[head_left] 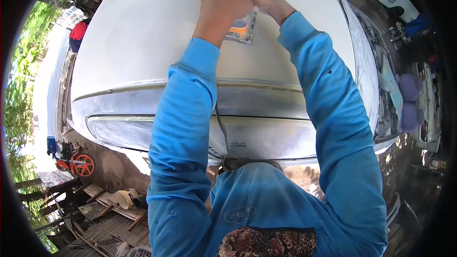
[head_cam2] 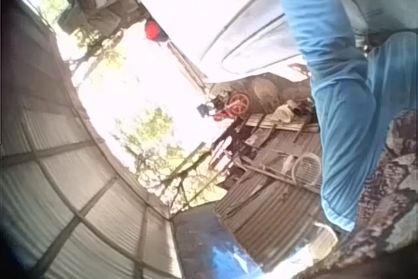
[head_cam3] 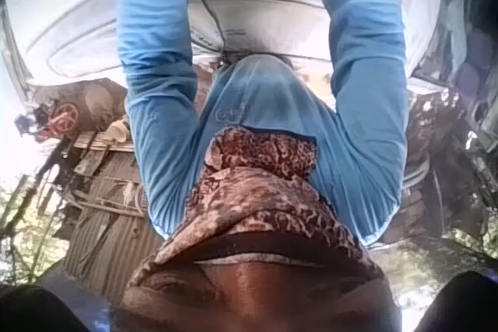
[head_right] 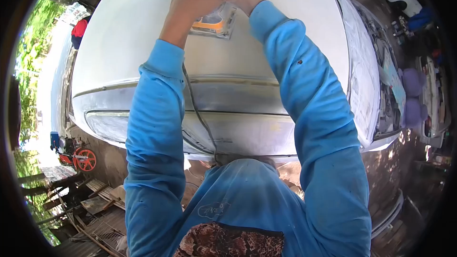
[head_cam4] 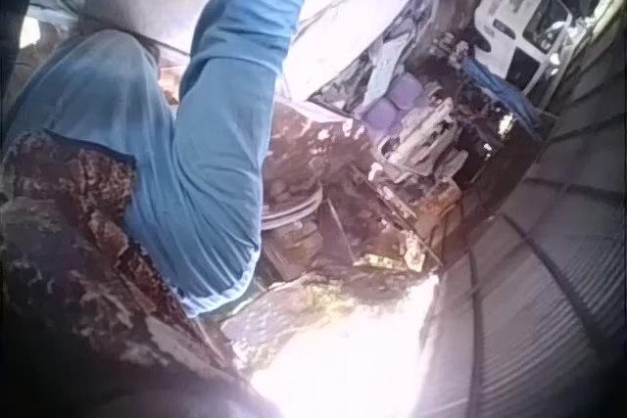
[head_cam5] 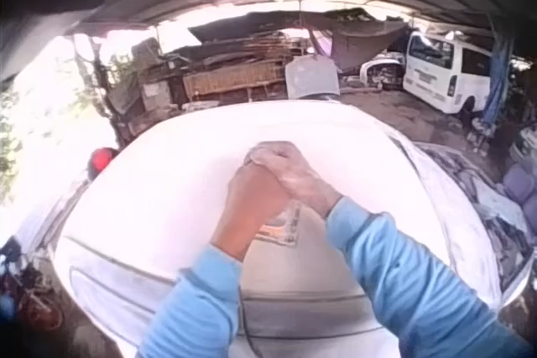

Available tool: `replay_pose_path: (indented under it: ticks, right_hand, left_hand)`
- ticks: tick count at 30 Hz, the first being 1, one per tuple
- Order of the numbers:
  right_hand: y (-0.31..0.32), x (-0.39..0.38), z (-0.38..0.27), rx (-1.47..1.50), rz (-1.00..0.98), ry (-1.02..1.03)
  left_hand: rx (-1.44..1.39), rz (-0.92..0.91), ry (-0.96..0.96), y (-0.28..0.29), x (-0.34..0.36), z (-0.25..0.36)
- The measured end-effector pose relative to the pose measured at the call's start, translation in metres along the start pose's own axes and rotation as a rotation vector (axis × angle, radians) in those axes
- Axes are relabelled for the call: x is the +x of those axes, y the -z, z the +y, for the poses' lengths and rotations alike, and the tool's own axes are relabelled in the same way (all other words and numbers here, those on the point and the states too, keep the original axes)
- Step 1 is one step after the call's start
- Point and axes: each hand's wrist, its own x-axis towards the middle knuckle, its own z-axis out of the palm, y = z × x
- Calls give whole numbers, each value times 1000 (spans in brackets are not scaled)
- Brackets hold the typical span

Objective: Sanding the roof of a car using an electric sander.

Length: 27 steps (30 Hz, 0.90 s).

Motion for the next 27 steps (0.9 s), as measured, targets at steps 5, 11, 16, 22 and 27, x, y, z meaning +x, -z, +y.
replay_pose_path:
  ticks: [5, 11, 16, 22, 27]
  right_hand:
    - [42, -37, -20, 3, 105, -23]
    - [80, -74, -33, -34, 225, -93]
    - [79, -71, -30, -130, 256, -59]
    - [69, -92, -11, -284, 443, -155]
    - [94, -143, 12, -465, 508, -245]
  left_hand:
    - [-75, -2, -113, -8, 5, 48]
    - [-86, -20, -195, -22, 6, 98]
    - [-29, -60, -193, -19, 13, 95]
    - [17, 33, -129, -1, 27, 34]
    - [97, 142, -203, 9, 30, -7]
